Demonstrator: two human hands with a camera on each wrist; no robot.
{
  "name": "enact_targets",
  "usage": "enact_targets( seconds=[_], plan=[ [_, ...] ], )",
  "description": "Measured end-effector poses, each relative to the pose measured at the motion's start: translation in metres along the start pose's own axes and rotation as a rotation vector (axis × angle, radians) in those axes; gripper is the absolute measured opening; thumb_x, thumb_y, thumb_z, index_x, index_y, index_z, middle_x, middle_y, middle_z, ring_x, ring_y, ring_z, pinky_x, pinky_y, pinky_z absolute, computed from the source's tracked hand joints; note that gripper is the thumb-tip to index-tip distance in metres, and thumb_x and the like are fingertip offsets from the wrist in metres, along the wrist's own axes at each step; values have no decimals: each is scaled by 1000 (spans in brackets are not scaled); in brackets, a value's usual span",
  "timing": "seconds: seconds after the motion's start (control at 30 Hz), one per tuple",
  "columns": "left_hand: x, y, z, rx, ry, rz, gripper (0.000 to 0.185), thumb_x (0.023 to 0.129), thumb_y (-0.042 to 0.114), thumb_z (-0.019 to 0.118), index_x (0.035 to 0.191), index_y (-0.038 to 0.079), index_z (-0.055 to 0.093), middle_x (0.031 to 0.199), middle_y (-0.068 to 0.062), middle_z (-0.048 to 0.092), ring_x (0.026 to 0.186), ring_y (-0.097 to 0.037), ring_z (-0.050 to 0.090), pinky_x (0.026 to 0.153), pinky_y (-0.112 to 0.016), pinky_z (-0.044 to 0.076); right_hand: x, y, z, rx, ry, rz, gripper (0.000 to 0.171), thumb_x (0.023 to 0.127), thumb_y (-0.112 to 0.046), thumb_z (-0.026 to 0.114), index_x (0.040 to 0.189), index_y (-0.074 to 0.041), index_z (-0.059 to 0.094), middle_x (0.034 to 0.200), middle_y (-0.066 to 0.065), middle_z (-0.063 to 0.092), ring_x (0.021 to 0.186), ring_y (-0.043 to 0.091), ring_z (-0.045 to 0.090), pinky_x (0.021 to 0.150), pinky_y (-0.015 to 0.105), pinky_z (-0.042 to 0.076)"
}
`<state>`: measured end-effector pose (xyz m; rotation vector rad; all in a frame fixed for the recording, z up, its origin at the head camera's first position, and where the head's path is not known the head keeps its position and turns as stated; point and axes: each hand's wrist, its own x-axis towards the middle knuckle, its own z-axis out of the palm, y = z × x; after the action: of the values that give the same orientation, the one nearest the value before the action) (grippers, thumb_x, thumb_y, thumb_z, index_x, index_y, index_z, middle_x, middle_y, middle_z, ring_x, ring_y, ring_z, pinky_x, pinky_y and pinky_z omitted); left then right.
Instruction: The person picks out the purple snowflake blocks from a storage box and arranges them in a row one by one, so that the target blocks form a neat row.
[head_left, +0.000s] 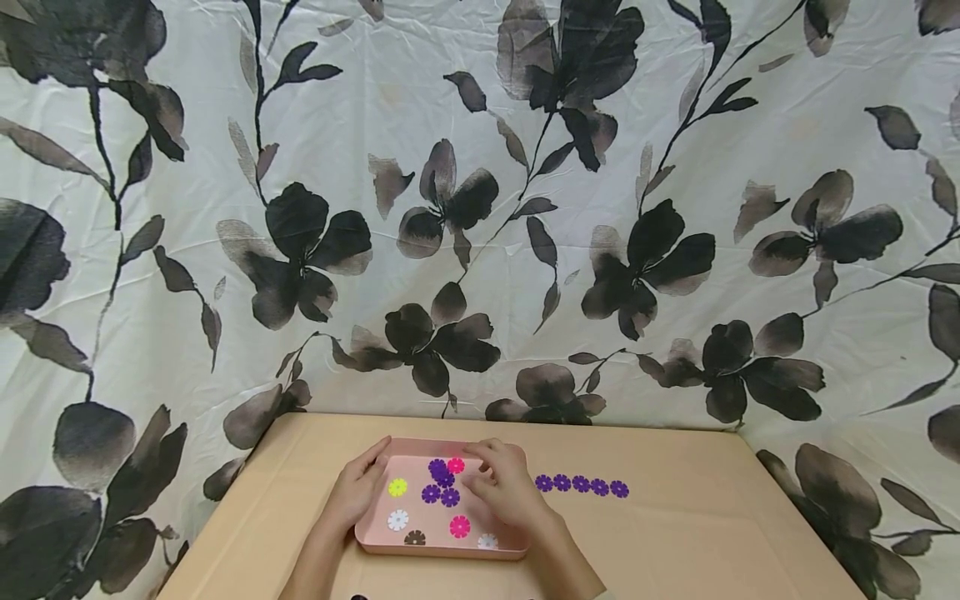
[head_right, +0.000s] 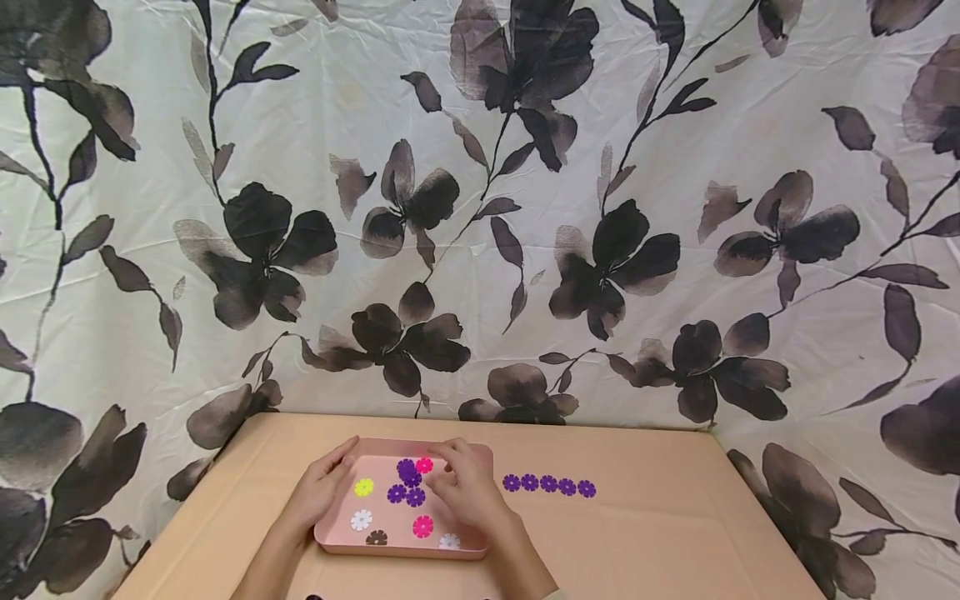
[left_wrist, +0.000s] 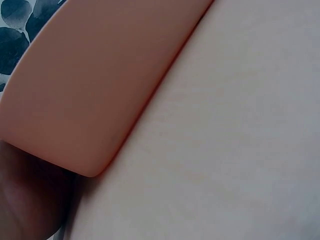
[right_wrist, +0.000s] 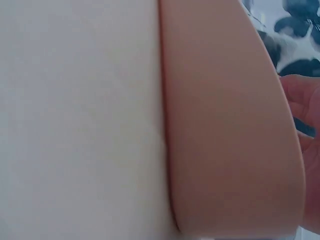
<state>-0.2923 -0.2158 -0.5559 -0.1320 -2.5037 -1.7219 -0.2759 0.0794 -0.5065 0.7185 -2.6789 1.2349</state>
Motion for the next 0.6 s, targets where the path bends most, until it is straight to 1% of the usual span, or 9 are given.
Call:
enact_targets(
  seconds=[0.07, 0.13, 0.2, 0.27, 0.4, 0.43, 0.5, 0.6],
  plan=[
    [0, 0, 0, 5, 1, -1, 45, 112, 16, 45, 157, 10, 47, 163, -15, 43, 155, -38, 33, 130, -55, 24, -1, -2, 6, -39, -11, 3, 45, 98, -19, 74, 141, -13, 64, 135, 6, 63, 109, 27, 65, 86, 33, 61],
    [0, 1, -1, -4, -9, -2, 46, 112, 16, 44, 158, 10, 46, 164, -15, 41, 155, -37, 32, 130, -56, 23, -2, -3, 12, -82, -27, 23, 44, 97, -21, 74, 140, -13, 65, 136, 6, 63, 115, 27, 65, 93, 39, 62],
    [0, 1, -1, -14, -15, -3, 46, 113, 16, 44, 158, 9, 45, 165, -16, 41, 155, -37, 31, 130, -56, 22, -2, -4, 17, -107, -45, 31, 44, 96, -22, 75, 138, -13, 66, 137, 6, 63, 120, 27, 63, 100, 45, 60],
    [0, 2, -1, -16, -17, -7, 46, 113, 17, 44, 158, 10, 45, 165, -15, 40, 156, -37, 30, 130, -56, 22, -3, -5, 20, -109, -85, 34, 46, 96, -23, 76, 139, -14, 66, 139, 6, 61, 127, 27, 59, 107, 50, 56],
    [-1, 3, -2, -21, -14, -13, 46, 112, 17, 45, 158, 10, 45, 165, -14, 40, 156, -37, 30, 130, -56, 22, -3, -5, 24, -131, -179, 0, 49, 95, -26, 77, 142, -16, 65, 141, 1, 60, 133, 21, 54, 116, 47, 50],
    [-1, 3, -2, -21, -16, -14, 46, 112, 18, 45, 158, 11, 45, 165, -14, 40, 156, -37, 30, 130, -56, 22, -3, -4, 25, -135, -204, -2, 48, 96, -26, 76, 142, -17, 65, 139, 0, 61, 130, 19, 55, 115, 43, 51],
    [-1, 3, -2, -25, -19, -14, 46, 112, 18, 45, 158, 10, 45, 165, -15, 40, 156, -37, 30, 130, -56, 22, -4, -3, 26, -152, -237, -19, 45, 97, -24, 75, 141, -17, 66, 130, -2, 65, 118, 12, 57, 105, 32, 55],
    [0, 2, -2, -41, -22, -16, 47, 112, 20, 46, 158, 10, 45, 165, -15, 39, 156, -37, 29, 130, -57, 21, -3, -2, 27, -154, -265, -21, 39, 98, -22, 74, 136, -17, 69, 117, -5, 66, 100, 4, 53, 87, 20, 51]
  ],
)
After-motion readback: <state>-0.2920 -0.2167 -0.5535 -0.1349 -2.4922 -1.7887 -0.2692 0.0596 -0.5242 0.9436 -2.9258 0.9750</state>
